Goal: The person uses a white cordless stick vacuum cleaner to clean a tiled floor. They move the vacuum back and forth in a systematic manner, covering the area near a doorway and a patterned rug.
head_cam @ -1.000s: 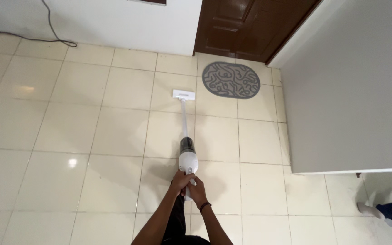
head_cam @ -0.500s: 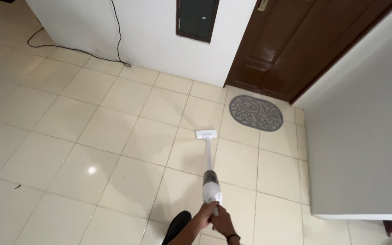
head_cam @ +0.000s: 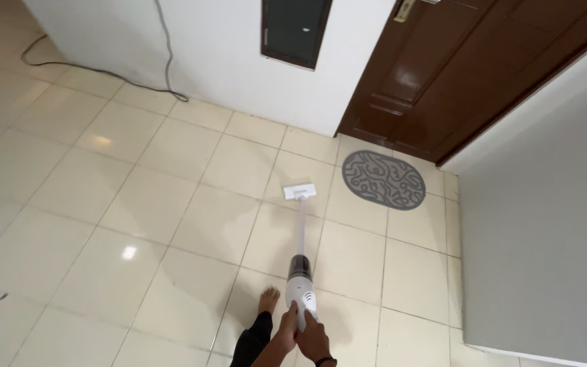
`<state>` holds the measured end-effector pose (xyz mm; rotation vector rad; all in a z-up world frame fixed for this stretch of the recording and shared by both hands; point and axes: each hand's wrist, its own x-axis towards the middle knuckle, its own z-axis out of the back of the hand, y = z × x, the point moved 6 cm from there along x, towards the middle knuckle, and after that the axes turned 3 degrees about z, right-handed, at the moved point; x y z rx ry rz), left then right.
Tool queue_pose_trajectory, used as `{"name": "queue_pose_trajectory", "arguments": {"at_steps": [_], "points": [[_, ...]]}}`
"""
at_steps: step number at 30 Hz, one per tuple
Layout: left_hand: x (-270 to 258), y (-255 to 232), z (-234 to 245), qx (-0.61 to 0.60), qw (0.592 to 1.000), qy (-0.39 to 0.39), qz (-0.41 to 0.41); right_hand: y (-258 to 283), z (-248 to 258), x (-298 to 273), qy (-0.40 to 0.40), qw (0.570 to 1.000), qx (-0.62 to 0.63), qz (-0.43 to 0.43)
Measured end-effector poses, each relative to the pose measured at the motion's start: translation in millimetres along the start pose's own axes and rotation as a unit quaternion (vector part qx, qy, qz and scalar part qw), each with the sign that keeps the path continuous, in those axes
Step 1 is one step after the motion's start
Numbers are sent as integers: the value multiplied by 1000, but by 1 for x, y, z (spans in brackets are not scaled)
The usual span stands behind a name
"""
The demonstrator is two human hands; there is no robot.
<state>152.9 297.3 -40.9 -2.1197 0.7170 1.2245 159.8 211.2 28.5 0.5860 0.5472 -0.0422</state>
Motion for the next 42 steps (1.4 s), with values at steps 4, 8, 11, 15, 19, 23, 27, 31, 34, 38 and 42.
{"name": "queue_pose_trajectory", "arguments": {"at_steps": [4,8,11,15,19,23,27,31,34,38,42], "points": [[16,-53,-19,47,998,-24,-24,21,16,44,36,989,134,-47],[35,-106,-32,70,995,-63,-30,46,29,95,16,975,222,-11],[50,-136,-34,114,988,-97,-36,62,38,117,4,972,235,-3],[66,-163,-36,170,978,-112,-40,82,47,140,38,964,264,-27],[76,-189,-36,365,919,-140,-57,81,40,163,71,913,393,-85],[88,-211,-49,394,904,-100,-135,85,28,179,68,866,484,-108],[86,-213,-53,455,869,-77,-178,92,22,180,59,853,513,-77],[80,-195,-55,540,822,-87,-157,76,2,158,58,828,551,-81],[65,-161,-45,556,813,-98,-143,53,-16,129,49,795,599,-80],[34,-113,-31,583,787,-106,-170,29,-38,84,60,778,622,-65],[2,-55,-5,540,824,-125,-116,0,-57,32,76,801,592,-46]]}}
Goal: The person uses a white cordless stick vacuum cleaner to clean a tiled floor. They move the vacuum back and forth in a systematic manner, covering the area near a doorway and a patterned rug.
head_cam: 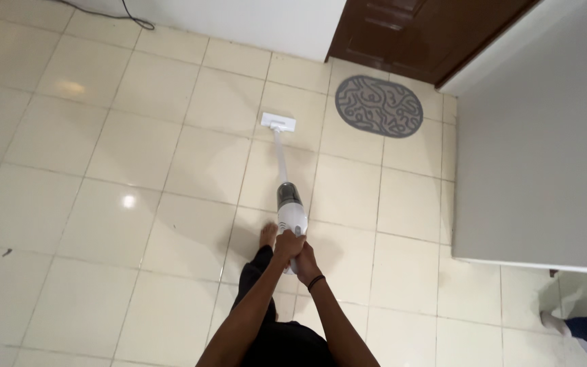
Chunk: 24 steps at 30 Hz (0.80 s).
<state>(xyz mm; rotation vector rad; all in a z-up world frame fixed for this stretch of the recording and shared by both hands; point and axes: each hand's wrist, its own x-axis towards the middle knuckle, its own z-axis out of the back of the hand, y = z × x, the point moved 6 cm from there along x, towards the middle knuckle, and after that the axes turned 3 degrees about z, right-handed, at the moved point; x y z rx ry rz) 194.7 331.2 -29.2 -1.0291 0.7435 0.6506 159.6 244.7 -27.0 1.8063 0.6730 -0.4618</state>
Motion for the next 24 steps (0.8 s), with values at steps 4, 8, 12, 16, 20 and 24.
{"name": "queue_pose_trajectory", "arguments": {"at_steps": [4,8,12,16,20,24], "points": [[-32,45,-35,-3,999,-32,-23,-34,15,-47,16,999,15,25],[-57,80,-58,-22,998,-30,-49,-57,28,-91,10,1000,-10,7],[-75,98,-60,-24,997,-37,-63,-63,33,-113,-4,995,-98,-25],[-82,102,-58,-76,995,-31,-58,-58,25,-120,-23,987,-155,-24],[-74,96,-54,-101,994,-12,-35,-32,13,-123,-20,980,-199,-26],[-61,85,-45,-112,993,-15,-33,-15,6,-109,-27,972,-233,-18]]}}
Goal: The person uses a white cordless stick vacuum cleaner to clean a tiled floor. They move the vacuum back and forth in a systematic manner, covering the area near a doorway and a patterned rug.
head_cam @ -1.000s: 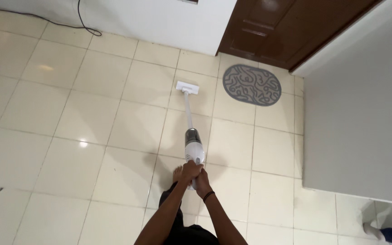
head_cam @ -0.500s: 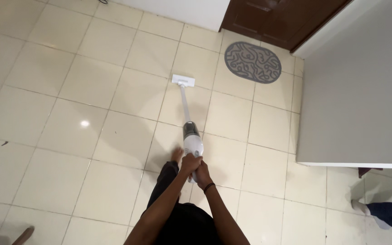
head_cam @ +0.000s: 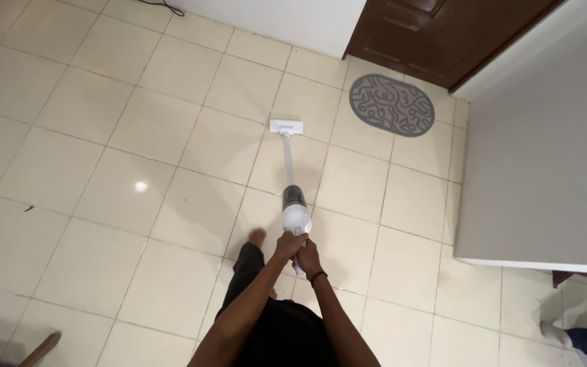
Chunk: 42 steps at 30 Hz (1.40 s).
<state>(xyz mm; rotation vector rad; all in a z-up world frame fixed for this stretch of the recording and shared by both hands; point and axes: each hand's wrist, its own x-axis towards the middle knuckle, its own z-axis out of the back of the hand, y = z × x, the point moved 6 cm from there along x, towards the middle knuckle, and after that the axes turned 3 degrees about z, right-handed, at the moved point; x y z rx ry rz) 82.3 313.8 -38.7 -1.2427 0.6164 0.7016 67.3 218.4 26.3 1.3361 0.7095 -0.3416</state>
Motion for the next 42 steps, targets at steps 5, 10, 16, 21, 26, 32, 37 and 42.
{"name": "queue_pose_trajectory", "arguments": {"at_steps": [5,10,16,21,26,32,37,42], "points": [[31,-27,21,41,998,-31,-35,-1,-11,49,4,997,74,-7],[76,-64,48,75,996,-25,-47,24,-26,109,21,986,160,33],[138,-120,103,88,995,-8,-40,81,-59,175,-17,994,109,7],[189,-154,140,102,994,14,-28,130,-80,225,-29,987,159,-14],[225,-181,158,80,996,37,-22,164,-87,261,-48,989,137,-37],[253,-196,168,85,995,33,-32,176,-89,287,-42,992,108,-52],[253,-178,173,92,994,32,-39,166,-100,287,-56,992,104,-50],[217,-136,176,72,996,40,-25,135,-116,248,-47,993,107,-31]]}}
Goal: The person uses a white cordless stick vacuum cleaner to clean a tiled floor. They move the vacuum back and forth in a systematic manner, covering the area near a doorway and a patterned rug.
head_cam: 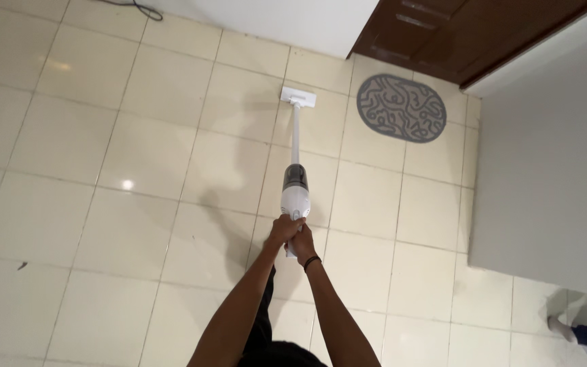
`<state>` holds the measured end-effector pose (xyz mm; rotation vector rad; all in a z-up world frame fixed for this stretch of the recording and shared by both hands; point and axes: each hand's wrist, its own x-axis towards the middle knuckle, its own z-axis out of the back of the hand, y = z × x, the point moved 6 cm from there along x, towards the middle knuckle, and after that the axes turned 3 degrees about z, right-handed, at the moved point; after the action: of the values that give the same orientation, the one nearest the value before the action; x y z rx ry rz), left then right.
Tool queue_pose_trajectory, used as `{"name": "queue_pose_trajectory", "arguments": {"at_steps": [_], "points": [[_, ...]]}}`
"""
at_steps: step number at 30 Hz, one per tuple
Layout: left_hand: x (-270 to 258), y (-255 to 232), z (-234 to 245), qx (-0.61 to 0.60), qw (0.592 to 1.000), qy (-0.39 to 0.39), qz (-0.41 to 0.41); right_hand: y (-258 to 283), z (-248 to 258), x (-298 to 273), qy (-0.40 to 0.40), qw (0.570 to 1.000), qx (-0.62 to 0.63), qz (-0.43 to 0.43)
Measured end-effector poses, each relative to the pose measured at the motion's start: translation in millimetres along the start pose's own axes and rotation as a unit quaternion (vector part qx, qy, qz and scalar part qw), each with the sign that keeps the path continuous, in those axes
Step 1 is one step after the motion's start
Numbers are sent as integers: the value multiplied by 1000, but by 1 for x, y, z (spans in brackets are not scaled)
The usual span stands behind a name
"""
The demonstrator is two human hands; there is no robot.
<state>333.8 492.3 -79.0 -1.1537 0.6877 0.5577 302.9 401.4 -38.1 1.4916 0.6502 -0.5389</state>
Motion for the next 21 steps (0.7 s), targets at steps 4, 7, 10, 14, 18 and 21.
{"name": "queue_pose_trajectory", "arguments": {"at_steps": [4,7,10,14,18,21], "points": [[-47,43,-8,45,998,7,32,-44,-5,-44,5,1000,-5,2],[-79,76,-19,88,996,-24,-19,-84,-5,-77,4,999,34,6],[-116,106,-29,121,977,-107,-142,-136,-5,-115,-2,1000,13,12],[-164,174,-52,11,1000,5,-27,-187,-11,-163,6,1000,4,29],[-215,190,-41,-59,975,-95,-193,-222,-22,-209,-10,1000,18,6],[-222,217,-45,50,997,25,-44,-230,-33,-226,-15,999,33,5]]}}
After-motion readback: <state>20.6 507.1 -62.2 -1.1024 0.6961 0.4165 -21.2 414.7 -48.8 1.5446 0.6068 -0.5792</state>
